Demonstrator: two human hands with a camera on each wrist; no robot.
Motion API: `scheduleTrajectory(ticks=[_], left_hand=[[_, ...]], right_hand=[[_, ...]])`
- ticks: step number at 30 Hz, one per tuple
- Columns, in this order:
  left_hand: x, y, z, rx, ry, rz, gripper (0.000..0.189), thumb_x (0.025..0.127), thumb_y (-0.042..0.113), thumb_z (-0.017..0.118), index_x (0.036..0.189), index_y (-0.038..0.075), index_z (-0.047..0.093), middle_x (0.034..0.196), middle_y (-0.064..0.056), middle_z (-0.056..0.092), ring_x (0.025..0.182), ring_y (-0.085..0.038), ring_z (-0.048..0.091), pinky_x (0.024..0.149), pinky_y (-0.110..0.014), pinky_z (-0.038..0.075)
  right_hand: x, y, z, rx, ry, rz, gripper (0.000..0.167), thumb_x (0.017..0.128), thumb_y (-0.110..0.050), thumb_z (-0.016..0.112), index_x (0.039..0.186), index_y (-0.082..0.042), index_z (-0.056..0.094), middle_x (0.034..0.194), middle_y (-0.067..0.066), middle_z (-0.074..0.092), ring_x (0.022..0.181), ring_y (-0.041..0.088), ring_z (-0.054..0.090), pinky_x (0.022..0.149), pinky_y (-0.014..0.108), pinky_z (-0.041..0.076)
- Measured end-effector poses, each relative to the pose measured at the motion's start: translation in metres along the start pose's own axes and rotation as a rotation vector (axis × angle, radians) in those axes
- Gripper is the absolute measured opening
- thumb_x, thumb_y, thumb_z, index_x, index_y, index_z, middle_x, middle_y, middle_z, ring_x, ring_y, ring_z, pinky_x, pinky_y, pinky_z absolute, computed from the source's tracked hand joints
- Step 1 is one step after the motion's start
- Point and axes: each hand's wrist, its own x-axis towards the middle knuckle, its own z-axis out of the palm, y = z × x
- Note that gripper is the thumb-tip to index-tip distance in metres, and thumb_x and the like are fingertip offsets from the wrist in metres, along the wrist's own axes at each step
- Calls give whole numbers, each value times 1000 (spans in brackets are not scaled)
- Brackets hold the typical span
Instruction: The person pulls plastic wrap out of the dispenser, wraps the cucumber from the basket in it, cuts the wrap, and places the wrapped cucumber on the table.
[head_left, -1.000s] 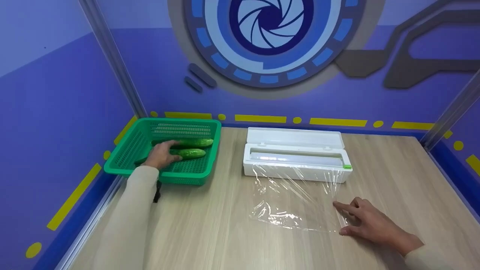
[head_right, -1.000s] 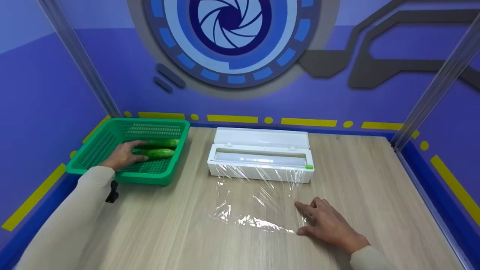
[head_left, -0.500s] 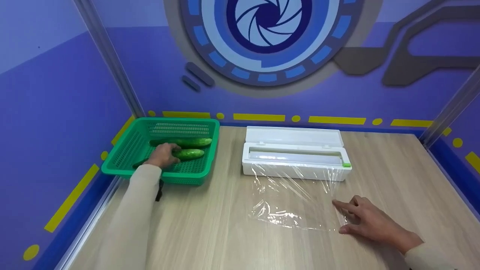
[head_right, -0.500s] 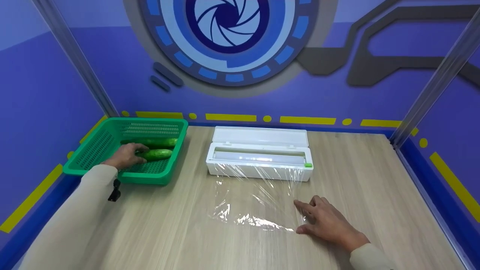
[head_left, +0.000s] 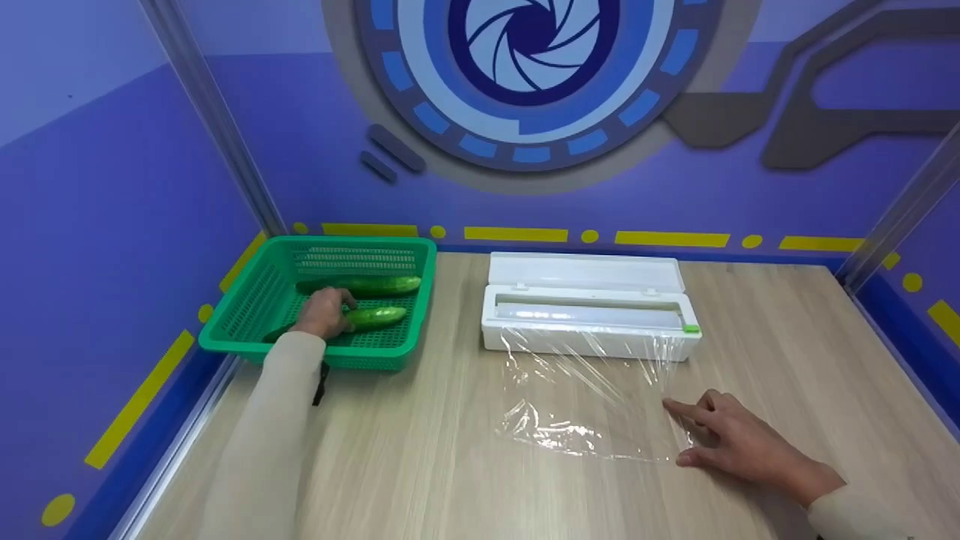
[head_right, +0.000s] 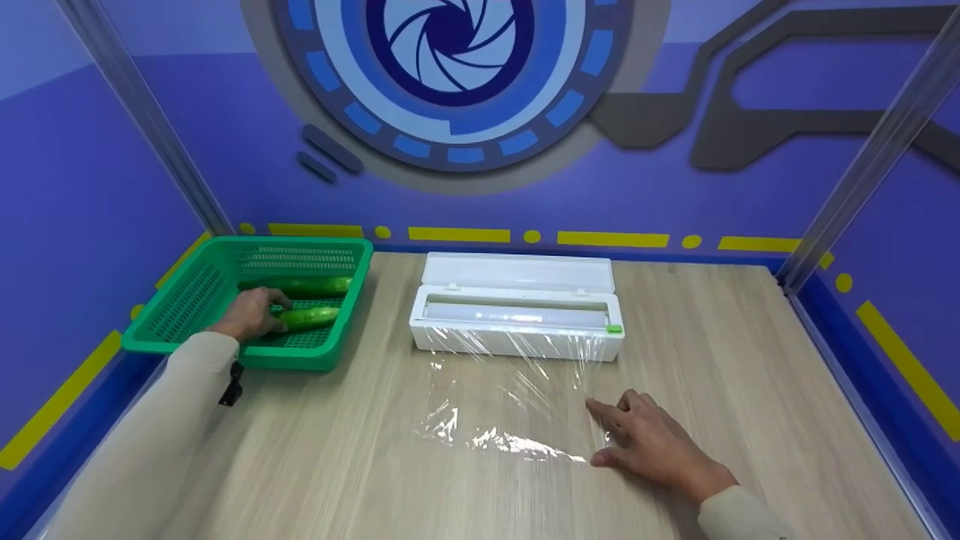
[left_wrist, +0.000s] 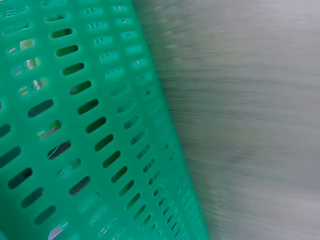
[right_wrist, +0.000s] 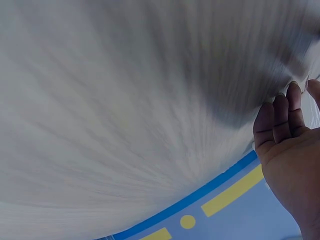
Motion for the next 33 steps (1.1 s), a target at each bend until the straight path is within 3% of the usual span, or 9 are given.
scheduleTrajectory(ticks=[5,13,25,33], left_hand=[[0,-2,3,28,-23,28,44,90,-2,81,132,-8,66,130,-31,65,121,-48,61,102,-58,50],[2,1,1,39,30,67,43,89,3,83,129,-7,69,127,-28,68,116,-45,64,100,-59,50],[0,17,-20,-163,217,191,43,87,3,88,126,-4,72,119,-23,71,110,-40,66,95,-56,53],[-5,30,-33,-244,265,227,38,90,7,86,126,1,74,123,-20,70,115,-39,64,99,-56,51]], right_hand=[[2,1,0,0,-27,29,84,87,-65,76,153,-16,59,97,-5,40,88,11,36,68,26,32],[2,2,0,7,-41,37,86,87,-67,75,154,-15,58,98,-4,41,90,12,37,69,26,33],[1,2,-1,5,-34,26,85,87,-66,75,154,-15,59,97,-4,41,88,11,37,68,26,33],[1,3,0,11,-31,17,83,89,-65,74,154,-15,58,97,-4,41,87,10,35,67,26,32]])
